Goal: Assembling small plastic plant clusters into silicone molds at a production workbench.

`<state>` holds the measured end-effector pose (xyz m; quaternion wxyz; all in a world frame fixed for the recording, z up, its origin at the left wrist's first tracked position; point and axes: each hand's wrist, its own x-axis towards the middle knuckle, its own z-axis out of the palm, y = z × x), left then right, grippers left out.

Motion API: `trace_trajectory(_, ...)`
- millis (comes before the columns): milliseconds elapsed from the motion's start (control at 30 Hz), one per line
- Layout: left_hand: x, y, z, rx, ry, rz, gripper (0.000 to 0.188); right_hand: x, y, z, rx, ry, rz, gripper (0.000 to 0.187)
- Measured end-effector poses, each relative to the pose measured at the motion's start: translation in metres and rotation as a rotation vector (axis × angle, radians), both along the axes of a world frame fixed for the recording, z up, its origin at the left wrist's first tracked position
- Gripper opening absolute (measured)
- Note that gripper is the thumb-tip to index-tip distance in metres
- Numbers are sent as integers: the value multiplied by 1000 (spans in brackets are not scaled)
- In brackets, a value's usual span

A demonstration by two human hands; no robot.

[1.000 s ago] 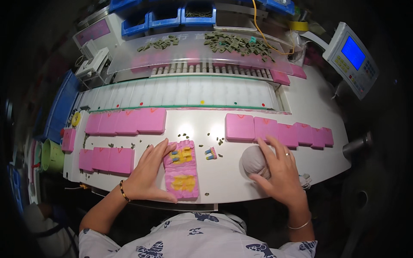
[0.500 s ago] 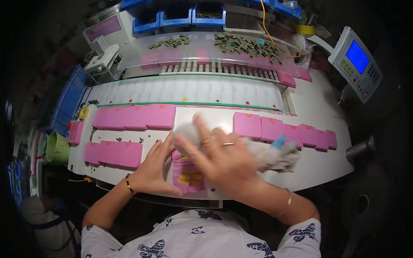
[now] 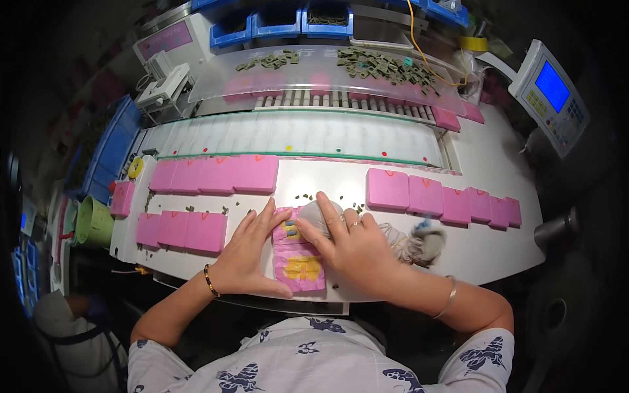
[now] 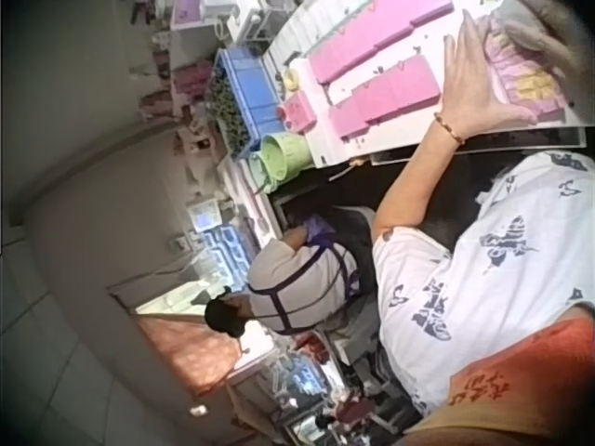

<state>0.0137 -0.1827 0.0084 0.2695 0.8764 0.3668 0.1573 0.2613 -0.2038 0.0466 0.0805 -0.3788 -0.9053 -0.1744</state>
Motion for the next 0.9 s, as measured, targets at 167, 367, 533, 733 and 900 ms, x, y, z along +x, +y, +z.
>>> trace_trajectory(167,-2,-4,4,-38,17,24,147,6,9,37,-13,47,17,59)
trace_trajectory(367,0,-4,-3,14,43,16,148,-25,0,0,71,48,79,53)
trace_trajectory(533,1,-5,3,47,62,68,147,-15,5,41,-118,155,103,58)
trace_trajectory(733,5,-8,2,48,-3,33,145,-14,-44,20,-127,219,103,59)
trace_trajectory(900,3,-8,3,23,12,34,144,5,-30,35,-288,162,164,48)
